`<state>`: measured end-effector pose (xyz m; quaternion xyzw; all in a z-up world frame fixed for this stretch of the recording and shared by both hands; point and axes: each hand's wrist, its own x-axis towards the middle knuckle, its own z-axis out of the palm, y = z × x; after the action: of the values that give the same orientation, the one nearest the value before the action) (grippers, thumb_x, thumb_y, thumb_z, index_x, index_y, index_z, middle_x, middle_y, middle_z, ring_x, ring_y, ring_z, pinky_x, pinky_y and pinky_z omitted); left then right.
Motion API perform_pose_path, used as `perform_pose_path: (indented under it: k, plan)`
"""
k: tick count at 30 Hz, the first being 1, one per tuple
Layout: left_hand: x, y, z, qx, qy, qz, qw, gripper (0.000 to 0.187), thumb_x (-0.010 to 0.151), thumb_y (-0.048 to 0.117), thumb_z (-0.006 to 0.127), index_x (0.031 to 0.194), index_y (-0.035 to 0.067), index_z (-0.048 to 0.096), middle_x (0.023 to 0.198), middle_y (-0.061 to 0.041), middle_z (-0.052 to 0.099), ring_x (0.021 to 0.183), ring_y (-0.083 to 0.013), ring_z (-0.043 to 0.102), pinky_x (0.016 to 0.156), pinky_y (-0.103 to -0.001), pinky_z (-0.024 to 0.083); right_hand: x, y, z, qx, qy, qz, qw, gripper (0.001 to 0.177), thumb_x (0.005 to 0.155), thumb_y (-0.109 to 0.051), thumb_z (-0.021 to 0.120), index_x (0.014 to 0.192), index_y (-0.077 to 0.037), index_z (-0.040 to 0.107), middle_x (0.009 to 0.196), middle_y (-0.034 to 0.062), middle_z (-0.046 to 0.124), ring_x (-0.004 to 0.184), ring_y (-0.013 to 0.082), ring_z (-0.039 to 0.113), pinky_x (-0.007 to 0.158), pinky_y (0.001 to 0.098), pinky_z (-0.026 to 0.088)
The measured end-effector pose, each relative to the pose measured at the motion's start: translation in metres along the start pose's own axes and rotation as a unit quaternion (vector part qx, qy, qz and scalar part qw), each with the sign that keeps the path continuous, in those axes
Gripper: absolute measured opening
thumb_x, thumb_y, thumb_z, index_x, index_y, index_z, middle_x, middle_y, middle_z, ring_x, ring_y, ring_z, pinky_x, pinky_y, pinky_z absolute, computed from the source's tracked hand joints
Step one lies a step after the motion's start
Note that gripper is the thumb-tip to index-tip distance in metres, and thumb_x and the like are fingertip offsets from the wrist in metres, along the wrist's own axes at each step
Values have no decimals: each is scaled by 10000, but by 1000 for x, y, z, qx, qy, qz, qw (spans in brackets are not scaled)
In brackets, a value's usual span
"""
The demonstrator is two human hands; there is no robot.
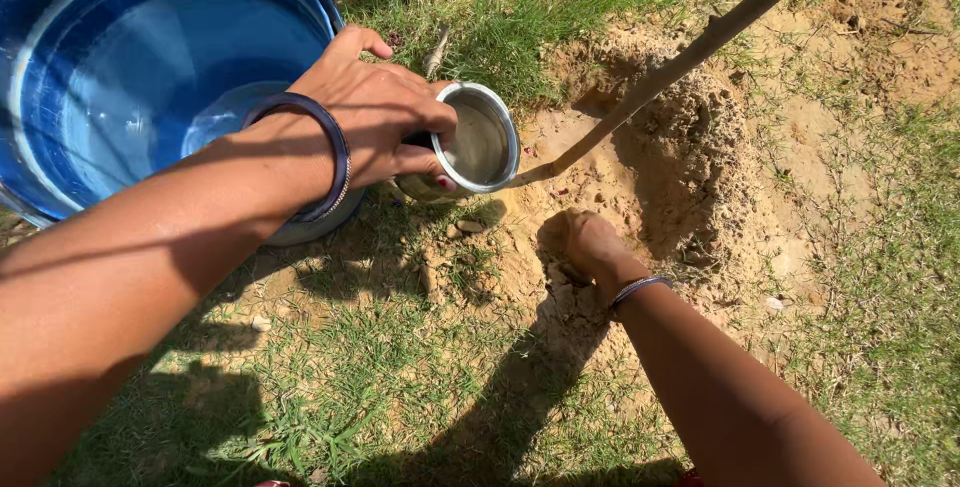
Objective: The person waters two small saplings by hand using a metal cup filled from a blue bucket. The person dips the cup into the water, pours it around the base of one plant, clears some dirt with their hands, and then repeats the process for a second sapling.
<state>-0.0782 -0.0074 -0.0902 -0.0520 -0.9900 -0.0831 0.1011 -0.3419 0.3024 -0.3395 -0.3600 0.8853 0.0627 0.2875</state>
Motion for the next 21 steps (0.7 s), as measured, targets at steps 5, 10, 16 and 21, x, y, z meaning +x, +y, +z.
perform_pose_path:
  k: [5, 10, 16, 21]
  plan:
    - [1, -5, 6, -25, 17, 11, 999, 260, 821, 470, 789, 982, 276, 726, 897, 59, 752, 959, -127, 702, 992, -456, 292, 5, 1, 10, -3, 85, -14, 996, 195, 977, -171, 547, 978, -50, 700, 1011, 209, 722, 908, 340, 700, 839, 429, 572]
    - [-3, -8, 4, -55, 41, 30, 997, 303, 787, 455, 796, 996, 249, 719, 903, 56, 751, 949, -137, 700, 967, -472, 288, 17, 9, 13, 32, 162, -10, 986, 149, 922, -78, 601, 883, -86, 745, 917, 213, 741, 886, 376, 718, 827, 459, 580]
    - [-1, -3, 3, 6, -21, -11, 1000, 284, 801, 523, 788, 958, 294, 728, 879, 53, 748, 939, -143, 694, 982, -463, 289, 1, -10, 2, 103, 102, 55, 988, 137, 805, -100, 722, 925, -114, 787, 906, 134, 757, 840, 282, 733, 773, 397, 595]
    - [2, 0, 1, 26, -29, -1, 999, 311, 810, 545, 756, 973, 281, 737, 895, 64, 756, 935, -133, 692, 952, -456, 290, -13, -29, -44, 253, -10, -18, 967, 164, 791, -82, 788, 952, -56, 772, 908, 91, 778, 812, 184, 741, 744, 326, 618]
